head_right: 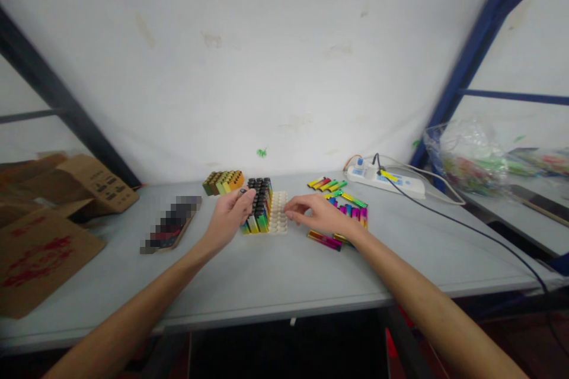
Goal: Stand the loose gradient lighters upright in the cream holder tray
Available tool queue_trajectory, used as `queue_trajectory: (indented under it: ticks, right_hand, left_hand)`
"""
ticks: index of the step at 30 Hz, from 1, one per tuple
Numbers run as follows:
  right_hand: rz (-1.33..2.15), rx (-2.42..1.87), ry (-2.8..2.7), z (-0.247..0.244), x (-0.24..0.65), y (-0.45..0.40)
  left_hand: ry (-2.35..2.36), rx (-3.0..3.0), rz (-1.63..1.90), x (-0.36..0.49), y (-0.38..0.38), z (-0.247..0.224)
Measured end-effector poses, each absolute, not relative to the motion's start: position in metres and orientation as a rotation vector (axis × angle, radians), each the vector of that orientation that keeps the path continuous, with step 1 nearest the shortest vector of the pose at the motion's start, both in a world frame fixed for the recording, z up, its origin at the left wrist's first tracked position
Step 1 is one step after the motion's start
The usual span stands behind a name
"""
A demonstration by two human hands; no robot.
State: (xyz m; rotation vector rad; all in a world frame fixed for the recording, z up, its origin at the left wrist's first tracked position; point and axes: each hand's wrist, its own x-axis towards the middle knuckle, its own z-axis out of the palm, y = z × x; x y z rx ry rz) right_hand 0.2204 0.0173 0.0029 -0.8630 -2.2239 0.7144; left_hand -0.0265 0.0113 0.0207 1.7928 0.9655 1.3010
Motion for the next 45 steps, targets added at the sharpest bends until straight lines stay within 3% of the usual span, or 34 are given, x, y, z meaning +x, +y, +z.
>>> queue_trajectory:
  ticks: [17,25,32,45]
  right_hand:
    - [0.576,-0.883,-2.262,0.003,0.225,0.022]
    - [0.417,-0.955,-2.288,0.005,0.232,0.028]
    - [0.305,-1.000,-2.351,0.004,0.237,0.031]
    - [0.073,-0.974,-2.562,-0.031,0.242,0.052]
  left_hand:
    - [0.762,1.638,1.164,-0.031,0.043,0.056]
    - [1.068,2.292,1.138,-0.011,0.108,0.064]
    - [0.925,2.718,0.539,0.000,0.148,0.060]
    - [1.040,2.898,0.130,-0.001,0.162,0.065]
